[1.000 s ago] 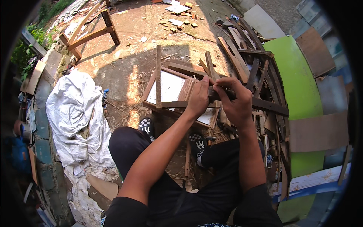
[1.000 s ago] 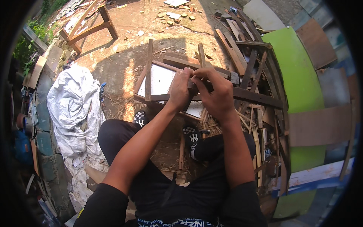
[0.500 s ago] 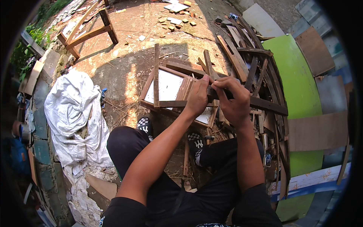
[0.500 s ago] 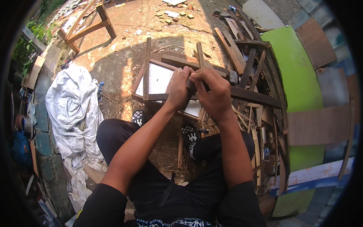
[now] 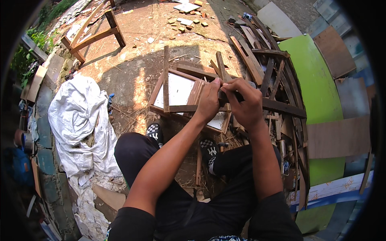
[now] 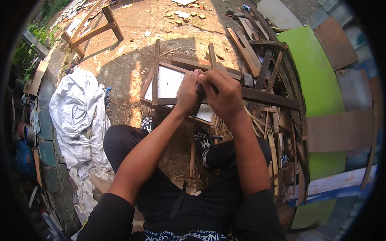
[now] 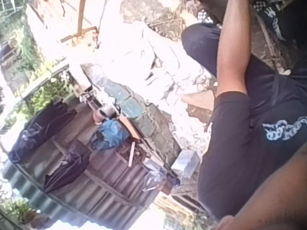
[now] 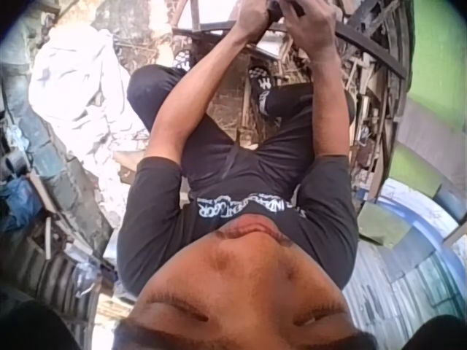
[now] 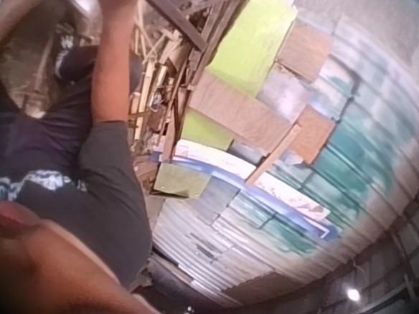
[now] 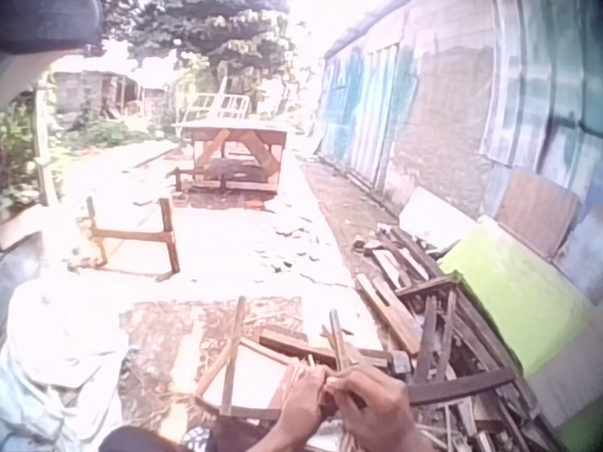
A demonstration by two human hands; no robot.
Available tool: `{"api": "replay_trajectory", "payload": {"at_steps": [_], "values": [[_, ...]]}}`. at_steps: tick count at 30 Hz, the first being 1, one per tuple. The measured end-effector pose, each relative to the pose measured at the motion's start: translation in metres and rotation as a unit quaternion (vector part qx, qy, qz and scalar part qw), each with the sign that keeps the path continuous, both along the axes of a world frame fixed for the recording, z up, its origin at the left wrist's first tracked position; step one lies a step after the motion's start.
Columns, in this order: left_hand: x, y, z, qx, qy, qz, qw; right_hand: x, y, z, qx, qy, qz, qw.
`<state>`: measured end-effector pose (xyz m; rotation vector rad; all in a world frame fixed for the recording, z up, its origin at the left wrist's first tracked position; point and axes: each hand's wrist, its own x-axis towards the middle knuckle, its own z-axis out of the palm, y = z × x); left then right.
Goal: The person assembles a rectangular wooden frame by hand, using a hammer to drive nails into the joints. They repeatedly align the pieces, hammer them together, and inspect the frame from different angles.
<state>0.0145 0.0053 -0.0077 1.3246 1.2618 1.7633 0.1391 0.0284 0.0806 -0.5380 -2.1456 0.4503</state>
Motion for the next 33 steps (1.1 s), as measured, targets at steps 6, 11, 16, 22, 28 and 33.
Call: {"api": "replay_trajectory", "payload": {"at_steps": [6,11,16,22,28,33], "values": [[0.001,-0.001,-0.002,-0.048,-0.087,-0.050,0.994,0.003,-0.001,0.000,-0.016,-0.006,0.006,1.000],[0.003,-0.006,0.000,-0.051,-0.224,-0.121,0.966,0.003,-0.003,-0.003,-0.023,-0.004,0.009,1.000],[0.007,-0.006,0.005,-0.067,-0.273,-0.127,0.951,0.006,-0.005,-0.001,-0.023,-0.005,0.005,1.000],[0.002,-0.005,0.007,-0.055,-0.141,-0.095,0.984,0.009,-0.004,-0.004,-0.024,-0.004,0.003,1.000],[-0.008,-0.012,0.019,-0.064,-0.067,-0.101,0.991,0.012,-0.004,-0.005,-0.025,0.015,-0.003,1.000],[-0.015,-0.016,0.017,-0.016,-0.193,-0.186,0.963,0.014,-0.003,-0.007,-0.017,0.027,-0.013,0.999]]}}
